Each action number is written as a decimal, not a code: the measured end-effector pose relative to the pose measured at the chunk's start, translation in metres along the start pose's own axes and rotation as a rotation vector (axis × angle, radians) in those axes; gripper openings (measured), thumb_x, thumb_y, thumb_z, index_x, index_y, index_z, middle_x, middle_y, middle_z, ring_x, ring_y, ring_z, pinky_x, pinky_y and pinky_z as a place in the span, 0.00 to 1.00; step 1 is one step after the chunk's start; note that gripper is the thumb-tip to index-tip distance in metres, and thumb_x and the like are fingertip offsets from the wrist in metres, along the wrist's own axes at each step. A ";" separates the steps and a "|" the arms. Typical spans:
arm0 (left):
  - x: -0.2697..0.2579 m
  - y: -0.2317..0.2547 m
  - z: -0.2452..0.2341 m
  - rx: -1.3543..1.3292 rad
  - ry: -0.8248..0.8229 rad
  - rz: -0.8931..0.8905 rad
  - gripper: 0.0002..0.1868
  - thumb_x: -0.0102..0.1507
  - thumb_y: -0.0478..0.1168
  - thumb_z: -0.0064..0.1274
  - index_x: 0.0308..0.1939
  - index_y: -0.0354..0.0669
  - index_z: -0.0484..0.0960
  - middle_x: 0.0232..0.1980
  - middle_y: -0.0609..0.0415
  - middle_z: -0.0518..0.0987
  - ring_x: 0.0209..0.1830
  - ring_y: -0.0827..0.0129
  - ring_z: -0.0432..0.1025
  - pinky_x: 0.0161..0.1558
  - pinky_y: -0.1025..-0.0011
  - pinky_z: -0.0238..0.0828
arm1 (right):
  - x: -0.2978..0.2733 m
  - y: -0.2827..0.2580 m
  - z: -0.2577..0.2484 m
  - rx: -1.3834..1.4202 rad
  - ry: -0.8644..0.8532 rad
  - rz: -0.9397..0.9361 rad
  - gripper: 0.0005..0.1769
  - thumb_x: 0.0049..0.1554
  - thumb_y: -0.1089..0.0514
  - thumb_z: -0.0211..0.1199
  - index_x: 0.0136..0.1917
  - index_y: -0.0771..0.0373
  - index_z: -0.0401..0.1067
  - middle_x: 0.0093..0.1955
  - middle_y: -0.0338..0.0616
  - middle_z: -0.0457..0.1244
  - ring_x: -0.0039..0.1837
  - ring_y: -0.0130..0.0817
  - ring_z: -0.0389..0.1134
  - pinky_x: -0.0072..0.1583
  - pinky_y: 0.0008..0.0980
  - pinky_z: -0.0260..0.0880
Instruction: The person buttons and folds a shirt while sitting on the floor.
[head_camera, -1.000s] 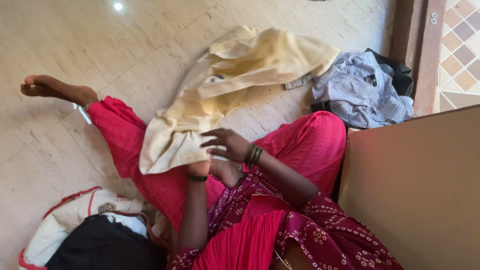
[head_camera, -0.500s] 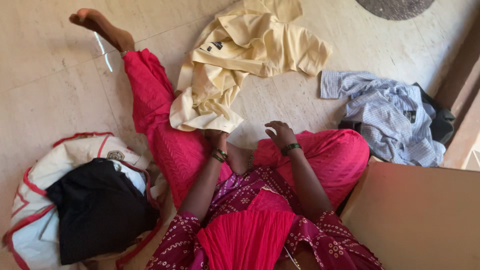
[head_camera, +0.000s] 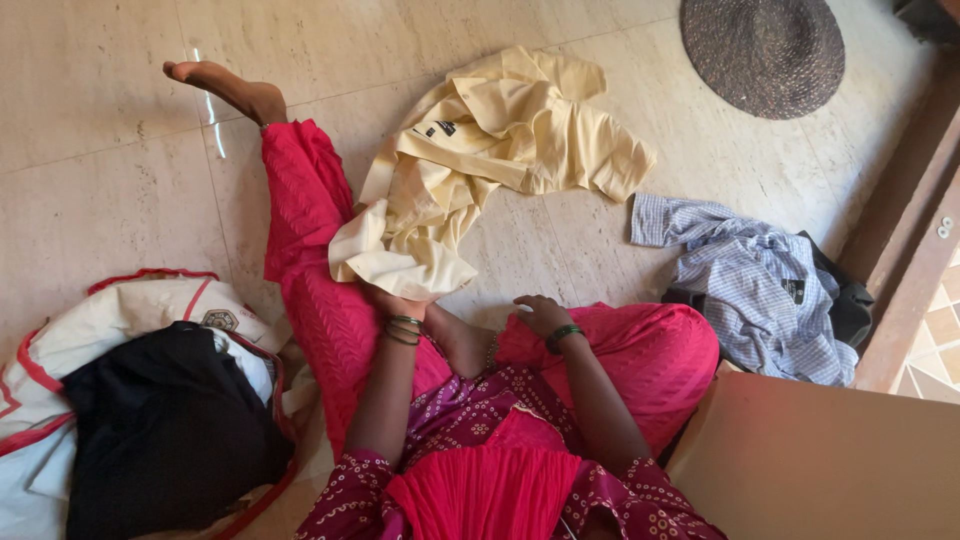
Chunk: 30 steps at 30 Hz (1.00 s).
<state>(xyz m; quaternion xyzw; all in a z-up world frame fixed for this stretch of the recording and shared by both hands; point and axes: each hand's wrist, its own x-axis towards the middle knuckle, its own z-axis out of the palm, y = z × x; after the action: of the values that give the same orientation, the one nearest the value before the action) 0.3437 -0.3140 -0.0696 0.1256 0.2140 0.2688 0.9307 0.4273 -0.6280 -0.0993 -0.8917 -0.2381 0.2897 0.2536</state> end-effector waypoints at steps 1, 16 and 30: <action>0.002 0.004 0.006 -0.031 -0.108 0.092 0.33 0.71 0.59 0.38 0.75 0.46 0.62 0.73 0.50 0.66 0.74 0.53 0.62 0.73 0.50 0.61 | 0.001 -0.001 0.000 -0.002 -0.004 0.008 0.21 0.59 0.43 0.60 0.64 0.49 0.74 0.63 0.52 0.67 0.64 0.53 0.68 0.65 0.45 0.67; 0.028 -0.035 -0.039 0.997 0.000 -0.066 0.28 0.67 0.57 0.45 0.67 0.48 0.71 0.65 0.49 0.74 0.64 0.53 0.69 0.64 0.54 0.67 | 0.001 0.004 -0.002 -0.006 -0.021 -0.005 0.22 0.60 0.44 0.59 0.65 0.53 0.74 0.64 0.53 0.67 0.66 0.52 0.67 0.66 0.44 0.67; -0.158 -0.084 0.030 1.998 -1.398 -0.171 0.21 0.65 0.52 0.51 0.59 0.50 0.80 0.55 0.47 0.82 0.54 0.53 0.76 0.55 0.57 0.72 | -0.029 -0.022 -0.080 0.249 1.331 -0.041 0.28 0.59 0.67 0.63 0.70 0.61 0.60 0.59 0.54 0.62 0.54 0.43 0.65 0.59 0.47 0.66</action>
<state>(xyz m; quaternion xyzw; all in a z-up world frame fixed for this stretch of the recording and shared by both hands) 0.2746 -0.4747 -0.0199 0.8883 -0.2124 -0.2014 0.3539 0.4516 -0.6527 -0.0187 -0.8395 -0.0127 -0.3009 0.4522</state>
